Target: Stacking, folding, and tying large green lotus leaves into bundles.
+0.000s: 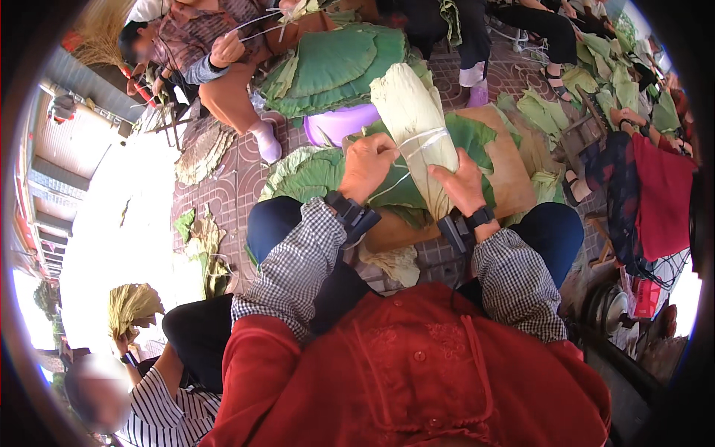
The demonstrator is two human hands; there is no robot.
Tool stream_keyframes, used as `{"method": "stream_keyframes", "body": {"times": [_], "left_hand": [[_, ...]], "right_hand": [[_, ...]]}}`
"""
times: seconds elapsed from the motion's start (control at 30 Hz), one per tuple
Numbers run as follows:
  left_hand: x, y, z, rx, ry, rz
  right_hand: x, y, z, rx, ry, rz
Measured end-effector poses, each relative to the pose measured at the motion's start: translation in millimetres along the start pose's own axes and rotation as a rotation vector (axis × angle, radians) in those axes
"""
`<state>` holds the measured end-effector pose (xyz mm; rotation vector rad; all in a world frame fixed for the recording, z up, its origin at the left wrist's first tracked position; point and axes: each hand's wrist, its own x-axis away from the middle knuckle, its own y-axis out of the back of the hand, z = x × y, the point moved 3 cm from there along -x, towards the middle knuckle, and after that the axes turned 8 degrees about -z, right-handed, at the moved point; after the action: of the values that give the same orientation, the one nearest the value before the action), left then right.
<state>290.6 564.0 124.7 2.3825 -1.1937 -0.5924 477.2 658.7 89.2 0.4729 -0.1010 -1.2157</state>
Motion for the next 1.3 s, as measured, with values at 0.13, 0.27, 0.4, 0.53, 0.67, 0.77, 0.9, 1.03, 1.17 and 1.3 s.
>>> {"method": "stream_keyframes", "body": {"times": [0.13,0.27,0.4,0.53,0.67,0.77,0.9,1.03,1.17,1.3], "left_hand": [[-18.4,23.4,-31.1,0.815,0.2,0.165],[-25.7,62.5,-50.3,0.877,0.206,0.288],[-39.8,109.3,-47.1,0.26,0.056,0.329],[-36.2,132.4,-35.8,0.134,-0.008,0.226],[-36.8,147.2,-21.0,0.062,0.001,0.076],[-44.8,165.0,-14.4,0.095,-0.086,0.045],[-54.4,205.3,-7.3,0.034,-0.107,-0.079],[-57.9,246.5,0.1,0.23,-0.061,-0.222],[-57.1,295.0,40.2,0.488,-0.002,-0.641],[-45.6,338.8,136.4,0.71,0.198,-0.891]], "right_hand": [[-3.4,0.2,5.3,0.196,0.055,0.001],[6.3,-2.9,16.1,0.325,0.275,0.083],[7.5,9.5,27.0,0.445,0.533,0.107],[1.2,23.5,34.4,0.441,0.607,0.038],[-1.9,34.1,35.6,0.523,0.61,0.028],[-6.8,45.2,35.8,0.528,0.648,0.043],[-14.2,66.2,36.0,0.453,0.591,0.064],[-30.7,93.1,34.4,0.277,0.364,-0.04],[-50.3,119.6,18.6,0.18,0.219,-0.152],[-59.0,121.5,-11.6,-0.044,0.1,-0.219]]}}
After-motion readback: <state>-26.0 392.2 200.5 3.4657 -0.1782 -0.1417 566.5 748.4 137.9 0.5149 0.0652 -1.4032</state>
